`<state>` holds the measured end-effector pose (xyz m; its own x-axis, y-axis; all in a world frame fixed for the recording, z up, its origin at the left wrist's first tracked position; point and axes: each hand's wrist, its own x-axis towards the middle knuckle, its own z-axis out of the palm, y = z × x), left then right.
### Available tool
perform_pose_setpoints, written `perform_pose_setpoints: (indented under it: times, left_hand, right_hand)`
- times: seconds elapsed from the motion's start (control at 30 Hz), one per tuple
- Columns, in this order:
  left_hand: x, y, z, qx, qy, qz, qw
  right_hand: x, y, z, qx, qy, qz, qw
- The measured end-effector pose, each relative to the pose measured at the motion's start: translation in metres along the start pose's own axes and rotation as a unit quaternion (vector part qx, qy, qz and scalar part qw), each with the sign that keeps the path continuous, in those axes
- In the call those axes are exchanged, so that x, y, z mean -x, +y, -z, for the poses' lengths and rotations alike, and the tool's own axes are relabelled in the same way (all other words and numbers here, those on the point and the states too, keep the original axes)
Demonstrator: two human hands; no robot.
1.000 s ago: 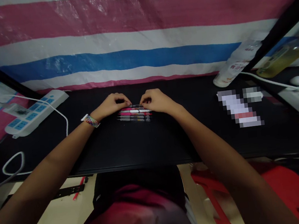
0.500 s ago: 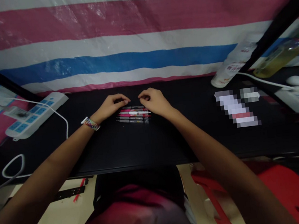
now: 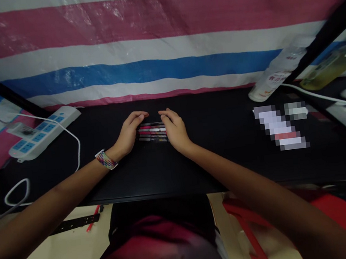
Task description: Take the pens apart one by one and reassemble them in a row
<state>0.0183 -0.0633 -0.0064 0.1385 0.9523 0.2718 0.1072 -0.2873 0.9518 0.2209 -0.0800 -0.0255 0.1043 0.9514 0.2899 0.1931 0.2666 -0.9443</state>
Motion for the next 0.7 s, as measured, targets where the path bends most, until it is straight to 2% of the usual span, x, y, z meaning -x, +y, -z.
perform_pose_setpoints:
  times: [0.2,0.43,0.7]
  left_hand:
    - [-0.012,-0.010,-0.004,0.018,0.031,-0.003,0.999]
    - [-0.026,-0.011,-0.008,0.002,0.047,-0.008,0.999]
    - [-0.019,-0.003,-0.006,-0.052,0.025,-0.041,0.997]
  right_hand:
    - [-0.020,0.008,0.004,-0.012,-0.005,-0.014,1.000]
    - [-0.039,0.010,0.005,-0.024,-0.012,0.003,1.000]
    - [-0.036,0.007,0.016,-0.022,-0.013,0.024,0.999]
